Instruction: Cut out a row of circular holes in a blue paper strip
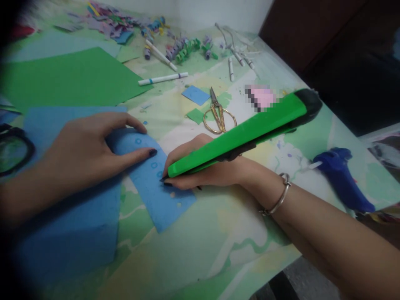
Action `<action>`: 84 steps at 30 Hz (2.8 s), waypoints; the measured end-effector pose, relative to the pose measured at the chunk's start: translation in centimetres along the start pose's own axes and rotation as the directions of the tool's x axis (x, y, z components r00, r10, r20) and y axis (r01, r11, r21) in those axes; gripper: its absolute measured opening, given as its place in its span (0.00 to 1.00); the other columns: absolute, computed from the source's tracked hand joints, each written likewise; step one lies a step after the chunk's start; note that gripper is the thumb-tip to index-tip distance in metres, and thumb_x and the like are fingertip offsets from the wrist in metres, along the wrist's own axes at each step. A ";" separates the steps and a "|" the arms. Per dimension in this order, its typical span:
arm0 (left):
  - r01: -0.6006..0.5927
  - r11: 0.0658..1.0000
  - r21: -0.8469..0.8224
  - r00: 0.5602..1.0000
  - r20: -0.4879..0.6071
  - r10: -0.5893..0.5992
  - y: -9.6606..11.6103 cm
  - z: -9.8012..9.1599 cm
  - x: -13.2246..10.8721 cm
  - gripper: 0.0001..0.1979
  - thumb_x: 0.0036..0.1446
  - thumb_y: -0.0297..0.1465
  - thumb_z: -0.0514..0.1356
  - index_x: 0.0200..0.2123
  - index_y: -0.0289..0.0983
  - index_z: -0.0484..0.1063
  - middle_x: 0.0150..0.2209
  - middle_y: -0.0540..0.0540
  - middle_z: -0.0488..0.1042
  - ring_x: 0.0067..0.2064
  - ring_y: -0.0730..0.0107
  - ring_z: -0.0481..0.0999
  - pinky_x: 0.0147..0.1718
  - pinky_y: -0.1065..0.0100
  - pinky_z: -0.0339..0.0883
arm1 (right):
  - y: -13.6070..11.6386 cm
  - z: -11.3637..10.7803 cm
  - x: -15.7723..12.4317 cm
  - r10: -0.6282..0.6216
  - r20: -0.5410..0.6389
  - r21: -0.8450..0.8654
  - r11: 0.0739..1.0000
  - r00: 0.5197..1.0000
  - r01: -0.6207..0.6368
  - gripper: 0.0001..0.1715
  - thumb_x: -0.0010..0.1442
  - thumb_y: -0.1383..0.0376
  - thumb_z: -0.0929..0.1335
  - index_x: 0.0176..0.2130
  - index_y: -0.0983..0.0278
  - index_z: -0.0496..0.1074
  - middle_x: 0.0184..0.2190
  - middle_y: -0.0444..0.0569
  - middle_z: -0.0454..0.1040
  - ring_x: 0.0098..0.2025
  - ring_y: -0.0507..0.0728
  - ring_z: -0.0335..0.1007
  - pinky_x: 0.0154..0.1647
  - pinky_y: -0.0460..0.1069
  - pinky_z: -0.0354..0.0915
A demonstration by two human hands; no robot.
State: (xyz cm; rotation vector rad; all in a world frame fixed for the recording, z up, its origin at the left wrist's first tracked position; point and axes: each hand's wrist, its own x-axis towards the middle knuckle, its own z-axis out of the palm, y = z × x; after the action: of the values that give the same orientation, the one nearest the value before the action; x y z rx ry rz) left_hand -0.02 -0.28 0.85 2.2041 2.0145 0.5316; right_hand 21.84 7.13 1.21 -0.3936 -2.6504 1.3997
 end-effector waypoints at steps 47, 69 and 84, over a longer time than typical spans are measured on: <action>-0.348 0.909 0.230 0.936 0.130 0.326 0.7 0.1 -0.6 0.20 0.61 0.46 0.47 0.40 0.34 0.64 0.34 0.40 0.67 0.39 0.51 0.65 0.39 0.48 0.60 | -0.4 0.3 -0.4 0.052 -0.077 -0.031 0.998 0.996 -0.054 0.06 0.58 0.67 0.70 0.36 0.67 0.77 0.27 0.43 0.78 0.26 0.46 0.72 0.27 0.39 0.67; -0.434 0.886 0.163 0.901 0.097 0.424 -0.1 1.6 -0.8 0.18 0.62 0.47 0.48 0.39 0.39 0.65 0.36 0.43 0.61 0.36 0.55 0.60 0.37 0.51 0.60 | -0.2 0.6 -0.7 0.157 -0.093 0.126 0.981 0.983 -0.145 0.06 0.57 0.66 0.70 0.35 0.67 0.76 0.20 0.39 0.75 0.19 0.46 0.71 0.20 0.38 0.66; -0.330 0.925 0.189 0.935 0.199 0.293 1.5 0.3 -1.5 0.13 0.59 0.42 0.47 0.30 0.40 0.59 0.29 0.43 0.62 0.34 0.56 0.63 0.33 0.53 0.60 | 0.1 0.9 -0.7 -0.078 -0.170 -0.180 0.982 0.982 0.047 0.05 0.57 0.65 0.71 0.34 0.65 0.77 0.27 0.40 0.77 0.27 0.45 0.70 0.29 0.39 0.62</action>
State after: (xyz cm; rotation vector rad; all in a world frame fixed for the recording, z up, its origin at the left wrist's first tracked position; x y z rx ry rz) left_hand 1.35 -1.85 0.80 2.6232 1.7189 0.1434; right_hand 22.28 6.24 0.65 -0.4265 -2.6224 1.0630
